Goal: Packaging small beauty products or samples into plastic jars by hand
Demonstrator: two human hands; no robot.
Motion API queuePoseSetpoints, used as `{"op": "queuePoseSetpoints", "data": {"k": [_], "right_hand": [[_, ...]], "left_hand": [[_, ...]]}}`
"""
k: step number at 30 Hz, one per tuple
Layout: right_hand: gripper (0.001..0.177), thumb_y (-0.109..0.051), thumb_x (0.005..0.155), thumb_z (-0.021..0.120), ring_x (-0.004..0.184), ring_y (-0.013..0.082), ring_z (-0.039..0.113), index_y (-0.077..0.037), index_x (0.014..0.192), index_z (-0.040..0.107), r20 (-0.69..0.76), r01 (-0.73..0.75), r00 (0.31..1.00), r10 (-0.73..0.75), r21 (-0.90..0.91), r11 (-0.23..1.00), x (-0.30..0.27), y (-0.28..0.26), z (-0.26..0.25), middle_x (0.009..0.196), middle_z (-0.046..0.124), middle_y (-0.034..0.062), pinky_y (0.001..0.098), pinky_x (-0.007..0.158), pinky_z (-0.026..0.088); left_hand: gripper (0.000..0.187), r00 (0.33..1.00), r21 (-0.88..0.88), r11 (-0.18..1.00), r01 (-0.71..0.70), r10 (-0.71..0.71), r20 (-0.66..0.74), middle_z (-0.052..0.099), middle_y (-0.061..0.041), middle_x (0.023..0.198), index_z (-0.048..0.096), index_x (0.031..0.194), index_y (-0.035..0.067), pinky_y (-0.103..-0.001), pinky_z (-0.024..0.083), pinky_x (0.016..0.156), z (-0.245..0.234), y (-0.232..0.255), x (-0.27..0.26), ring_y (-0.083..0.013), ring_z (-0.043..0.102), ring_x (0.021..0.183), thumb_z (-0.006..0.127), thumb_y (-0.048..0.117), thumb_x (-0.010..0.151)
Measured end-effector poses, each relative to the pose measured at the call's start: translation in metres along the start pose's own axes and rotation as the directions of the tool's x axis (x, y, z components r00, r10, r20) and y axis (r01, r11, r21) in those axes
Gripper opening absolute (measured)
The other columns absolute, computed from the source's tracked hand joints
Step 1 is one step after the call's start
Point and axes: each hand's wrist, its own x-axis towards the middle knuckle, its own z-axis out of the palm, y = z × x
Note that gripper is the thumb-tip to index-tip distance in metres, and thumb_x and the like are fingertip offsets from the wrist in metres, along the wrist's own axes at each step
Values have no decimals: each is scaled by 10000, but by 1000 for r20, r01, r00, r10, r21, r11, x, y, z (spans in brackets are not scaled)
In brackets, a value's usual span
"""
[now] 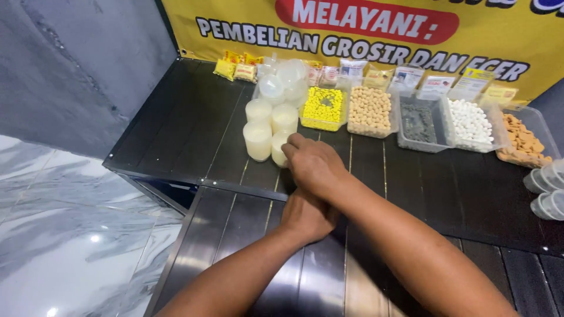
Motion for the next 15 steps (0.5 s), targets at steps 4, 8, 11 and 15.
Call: {"op": "queuePoseSetpoints", "data": {"k": [4,8,11,15], "right_hand": [[56,-134,856,714,562,287,608,-109,813,689,62,-4,998,4,-10,1000,2,11,10,823,564,17,393,513,460],[138,-183,917,686,581,291,569,-119,812,624,-42,17,999,-16,28,999,-1,16,14,829,525,18,363,541,441],[123,-213,924,723,639,262,594,-142,865,641,-80,2,997,3,58,998,-6,22,20,868,547,-8,335,593,475],[145,-236,1018,664,735,252,651,-126,926,682,-278,69,960,-33,119,990,-13,21,7,918,606,16,334,661,491]], "left_hand": [[272,993,2,996,86,-86,86,729,-216,728,753,784,-10,-473,580,630,-1,3,0,-454,716,728,640,236,795],[283,982,5,989,145,-145,119,717,-224,698,742,732,-24,-490,538,547,6,-4,7,-464,712,708,631,233,780],[286,980,-1,986,166,-165,115,707,-234,677,735,713,-34,-488,532,530,-2,6,7,-465,707,684,633,226,775],[248,997,-42,996,77,-77,11,682,-276,660,723,706,-75,-491,527,526,8,3,1,-471,667,650,656,161,735]]}}
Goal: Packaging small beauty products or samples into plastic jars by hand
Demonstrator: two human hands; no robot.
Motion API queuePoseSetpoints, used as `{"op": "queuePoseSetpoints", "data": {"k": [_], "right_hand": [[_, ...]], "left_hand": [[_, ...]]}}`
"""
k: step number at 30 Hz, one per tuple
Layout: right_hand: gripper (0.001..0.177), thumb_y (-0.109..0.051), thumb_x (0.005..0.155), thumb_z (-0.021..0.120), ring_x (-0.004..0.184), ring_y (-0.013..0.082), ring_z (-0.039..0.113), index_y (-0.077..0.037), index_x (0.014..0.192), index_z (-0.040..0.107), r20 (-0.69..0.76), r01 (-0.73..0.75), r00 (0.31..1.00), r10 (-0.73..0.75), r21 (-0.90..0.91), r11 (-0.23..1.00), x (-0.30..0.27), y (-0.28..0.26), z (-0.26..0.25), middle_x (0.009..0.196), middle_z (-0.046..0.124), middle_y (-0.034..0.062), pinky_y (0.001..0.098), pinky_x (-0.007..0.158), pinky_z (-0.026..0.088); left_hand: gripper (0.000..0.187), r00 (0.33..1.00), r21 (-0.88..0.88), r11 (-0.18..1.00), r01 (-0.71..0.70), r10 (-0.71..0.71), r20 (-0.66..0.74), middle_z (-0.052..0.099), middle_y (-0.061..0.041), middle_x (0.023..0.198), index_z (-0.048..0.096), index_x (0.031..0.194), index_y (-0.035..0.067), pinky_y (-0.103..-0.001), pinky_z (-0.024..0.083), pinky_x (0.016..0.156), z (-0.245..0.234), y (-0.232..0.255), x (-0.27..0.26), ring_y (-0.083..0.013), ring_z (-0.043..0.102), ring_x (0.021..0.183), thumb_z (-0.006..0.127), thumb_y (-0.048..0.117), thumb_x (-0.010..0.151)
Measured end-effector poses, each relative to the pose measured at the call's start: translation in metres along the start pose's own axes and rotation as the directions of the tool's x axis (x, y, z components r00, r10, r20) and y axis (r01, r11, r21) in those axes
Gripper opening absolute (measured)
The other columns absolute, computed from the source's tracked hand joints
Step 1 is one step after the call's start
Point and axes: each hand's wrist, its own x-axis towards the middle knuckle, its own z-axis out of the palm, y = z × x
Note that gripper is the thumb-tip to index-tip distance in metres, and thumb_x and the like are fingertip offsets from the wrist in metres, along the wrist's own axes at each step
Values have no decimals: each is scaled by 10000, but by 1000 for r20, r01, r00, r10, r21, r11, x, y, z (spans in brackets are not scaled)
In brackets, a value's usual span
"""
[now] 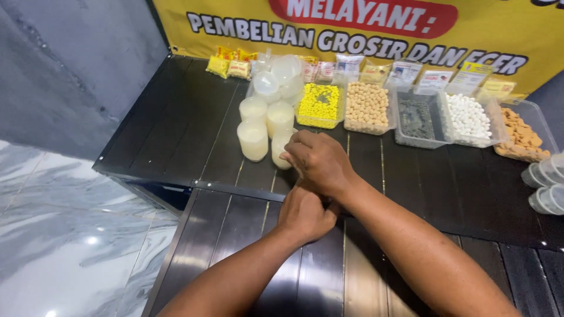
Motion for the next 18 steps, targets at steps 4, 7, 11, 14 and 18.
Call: {"op": "queuePoseSetpoints", "data": {"k": [4,7,11,14,18], "right_hand": [[124,-205,1034,647,754,261,653,-117,949,666,-148,-3,989,3,-3,1000,-9,-4,-37,945,609,28,346,663,506],[159,-232,1025,655,756,234,662,-118,917,678,-208,-37,978,27,-41,998,-37,9,-61,911,624,23,329,657,506],[144,-216,990,688,739,239,685,-116,888,702,-196,-170,967,163,-22,985,-92,29,-78,851,660,23,349,644,529],[156,-220,997,665,750,263,701,-122,886,713,-140,-246,957,252,63,967,-119,34,-85,832,675,28,368,654,544],[167,-205,1010,624,792,284,721,-130,890,713,-66,-281,952,298,191,940,-135,40,-87,858,707,35,373,673,551]], "left_hand": [[191,974,51,975,-214,217,-69,713,-263,717,750,768,-30,-515,565,585,8,-15,3,-476,684,727,698,143,706],[210,931,62,951,-301,308,-198,625,-212,725,677,791,-4,-509,534,720,31,-32,5,-429,643,825,755,124,643],[496,961,-93,976,-195,171,-218,725,-247,968,688,1181,-29,-479,570,763,41,-23,10,-413,690,918,832,171,751],[687,994,-181,981,-64,45,-104,695,-297,1112,595,1331,-24,-522,582,845,49,-2,27,-479,665,1036,855,192,732],[827,984,-136,978,-160,169,57,669,-315,1221,475,1481,31,-604,498,1007,84,2,71,-554,602,1181,796,113,724]]}}
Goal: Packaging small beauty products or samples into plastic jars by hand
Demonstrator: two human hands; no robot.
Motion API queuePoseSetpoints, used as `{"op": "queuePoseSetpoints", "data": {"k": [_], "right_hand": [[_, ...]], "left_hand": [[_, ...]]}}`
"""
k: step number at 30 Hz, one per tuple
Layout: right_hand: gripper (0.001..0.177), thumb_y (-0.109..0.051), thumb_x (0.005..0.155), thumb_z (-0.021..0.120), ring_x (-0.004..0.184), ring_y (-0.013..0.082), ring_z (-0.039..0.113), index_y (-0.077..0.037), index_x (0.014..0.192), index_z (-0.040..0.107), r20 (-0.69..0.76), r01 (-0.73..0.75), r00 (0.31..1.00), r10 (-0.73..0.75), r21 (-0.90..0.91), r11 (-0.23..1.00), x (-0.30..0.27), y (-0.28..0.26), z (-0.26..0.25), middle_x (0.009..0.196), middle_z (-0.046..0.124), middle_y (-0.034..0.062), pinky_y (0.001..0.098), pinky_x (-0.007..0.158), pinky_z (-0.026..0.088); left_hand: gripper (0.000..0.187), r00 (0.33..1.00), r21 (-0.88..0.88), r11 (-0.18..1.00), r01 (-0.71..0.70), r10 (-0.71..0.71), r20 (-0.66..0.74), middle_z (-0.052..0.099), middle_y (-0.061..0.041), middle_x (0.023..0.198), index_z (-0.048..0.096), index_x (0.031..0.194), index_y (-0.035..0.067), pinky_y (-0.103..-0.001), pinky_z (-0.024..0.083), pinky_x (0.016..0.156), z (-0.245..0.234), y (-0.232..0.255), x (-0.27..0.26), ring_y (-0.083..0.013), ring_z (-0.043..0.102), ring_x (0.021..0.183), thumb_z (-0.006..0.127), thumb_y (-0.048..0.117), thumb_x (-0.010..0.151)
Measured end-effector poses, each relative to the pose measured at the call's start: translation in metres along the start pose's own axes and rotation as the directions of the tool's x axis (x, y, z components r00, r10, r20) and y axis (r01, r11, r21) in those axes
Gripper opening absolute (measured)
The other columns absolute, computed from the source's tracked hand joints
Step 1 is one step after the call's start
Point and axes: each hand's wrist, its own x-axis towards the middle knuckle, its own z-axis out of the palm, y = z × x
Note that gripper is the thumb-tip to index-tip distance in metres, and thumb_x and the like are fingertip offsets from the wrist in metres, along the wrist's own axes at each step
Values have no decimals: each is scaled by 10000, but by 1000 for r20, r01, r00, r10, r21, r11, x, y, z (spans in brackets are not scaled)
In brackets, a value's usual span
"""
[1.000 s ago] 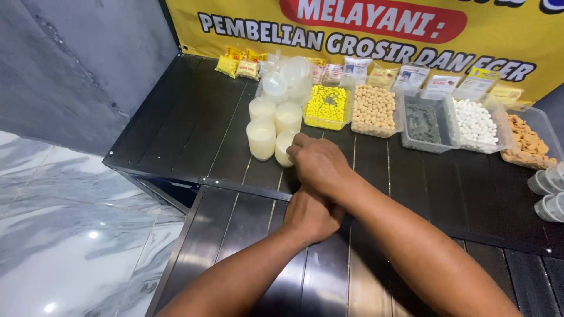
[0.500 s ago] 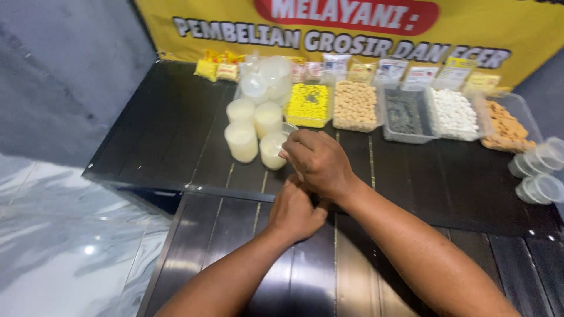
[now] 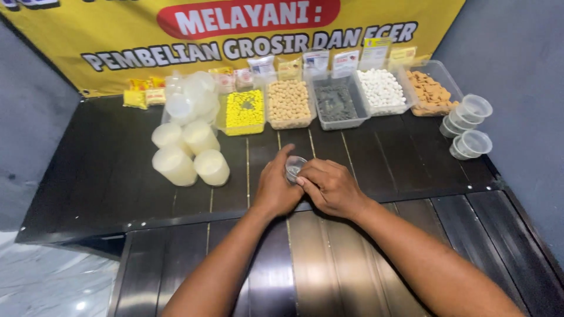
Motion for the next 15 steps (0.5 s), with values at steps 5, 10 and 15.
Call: {"op": "queuePoseSetpoints", "data": {"k": [5,10,15], "right_hand": [[182,-269,991,643,883,339,721,-109,962,726,-1,5,1000,-5,-124,992,12,25,-29,939,733,108,434,744,561],[200,-259,969,695,987,377,704,-91,1076,720,-47,-147,989,139,-332,932,39,84,-40,1026,704,137,458,817,552],[280,-259,950,682,1046,450,711,-80,1140,784,130,-520,784,607,-396,757,84,134,-46,1049,730,217,518,890,575]], "left_hand": [[639,998,-25,1000,17,-16,60,756,-170,1114,658,1315,186,-501,537,988,19,-12,26,-421,671,1148,834,250,705],[656,994,-166,981,101,-105,-19,754,-200,1136,623,1317,152,-515,558,956,18,-7,17,-449,670,1164,884,198,717],[657,985,-239,959,151,-167,-47,753,-240,1118,613,1315,122,-500,601,907,18,2,18,-460,687,1128,894,134,721]]}}
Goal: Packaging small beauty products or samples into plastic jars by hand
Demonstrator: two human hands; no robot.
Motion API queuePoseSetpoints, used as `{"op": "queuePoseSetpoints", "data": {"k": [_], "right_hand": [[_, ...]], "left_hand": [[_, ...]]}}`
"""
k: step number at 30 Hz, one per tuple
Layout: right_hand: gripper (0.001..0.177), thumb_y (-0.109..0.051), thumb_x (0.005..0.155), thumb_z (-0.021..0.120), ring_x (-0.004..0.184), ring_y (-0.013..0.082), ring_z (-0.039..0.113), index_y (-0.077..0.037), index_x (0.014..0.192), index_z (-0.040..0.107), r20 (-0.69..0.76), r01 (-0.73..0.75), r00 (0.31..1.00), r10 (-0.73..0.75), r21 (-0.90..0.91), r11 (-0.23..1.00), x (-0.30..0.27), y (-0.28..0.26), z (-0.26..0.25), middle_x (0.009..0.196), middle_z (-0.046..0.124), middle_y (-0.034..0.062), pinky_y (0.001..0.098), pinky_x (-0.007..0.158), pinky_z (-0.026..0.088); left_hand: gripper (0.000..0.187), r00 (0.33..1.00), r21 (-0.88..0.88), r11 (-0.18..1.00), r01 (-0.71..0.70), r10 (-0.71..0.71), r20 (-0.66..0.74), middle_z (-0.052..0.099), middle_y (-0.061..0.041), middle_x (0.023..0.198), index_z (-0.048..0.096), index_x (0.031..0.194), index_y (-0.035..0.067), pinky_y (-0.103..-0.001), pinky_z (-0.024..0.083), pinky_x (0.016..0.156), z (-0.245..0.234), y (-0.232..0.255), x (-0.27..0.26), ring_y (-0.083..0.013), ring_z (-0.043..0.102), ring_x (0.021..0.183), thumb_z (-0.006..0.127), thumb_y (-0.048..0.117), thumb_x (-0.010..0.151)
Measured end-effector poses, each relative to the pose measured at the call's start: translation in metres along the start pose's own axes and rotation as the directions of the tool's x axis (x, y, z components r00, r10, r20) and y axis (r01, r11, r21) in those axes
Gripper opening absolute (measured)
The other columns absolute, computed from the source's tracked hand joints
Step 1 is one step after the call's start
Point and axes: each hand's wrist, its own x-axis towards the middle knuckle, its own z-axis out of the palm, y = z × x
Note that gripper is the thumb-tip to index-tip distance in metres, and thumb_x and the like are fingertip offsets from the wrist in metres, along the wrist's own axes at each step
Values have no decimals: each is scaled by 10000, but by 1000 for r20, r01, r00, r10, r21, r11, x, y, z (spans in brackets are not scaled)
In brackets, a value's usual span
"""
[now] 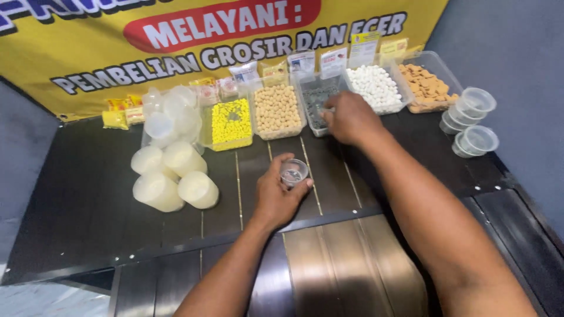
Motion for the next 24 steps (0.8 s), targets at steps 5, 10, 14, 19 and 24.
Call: {"op": "queuePoseSetpoints", "data": {"k": [5,10,14,19,24], "right_hand": [[524,-459,775,847,1062,467,719,-31,1076,815,256,-124,951,172,-195,973,47,15,22,1022,763,254,541,845,599],[510,-493,742,866,1056,431,736,-93,1057,836,328,-95,921,211,-337,937,67,22,44,995,791,201,522,848,605],[512,-462,747,853,1076,430,725,-153,1154,813,326,-88,927,188,-298,951,77,26,52,1054,785,184,523,886,595],[471,-304,799,830,1139,476,687,-149,1241,779,384,-92,907,175,-225,970,75,13,44,1131,757,239,546,935,571],[455,-295,757,816,1153,432,690,-218,1205,789,380,-107,905,193,-235,966,75,14,50,1144,765,200,514,977,565]], "left_hand": [[661,999,73,997,18,-22,43,738,-227,1148,594,1326,151,-495,593,917,-7,8,-1,-445,680,1155,889,231,740],[675,994,130,991,32,-44,95,711,-220,1198,564,1361,164,-517,548,987,-15,15,-3,-443,647,1213,864,291,770],[680,994,137,990,-19,3,113,708,-220,1184,553,1370,151,-517,544,977,-17,12,-3,-438,650,1204,858,291,778],[672,993,145,987,-73,59,103,717,-224,1142,545,1363,134,-525,543,953,-16,3,-1,-441,666,1168,847,299,786],[687,990,144,985,-95,78,121,720,-187,1142,532,1365,167,-491,545,958,-16,-2,-2,-404,668,1177,840,335,775]]}}
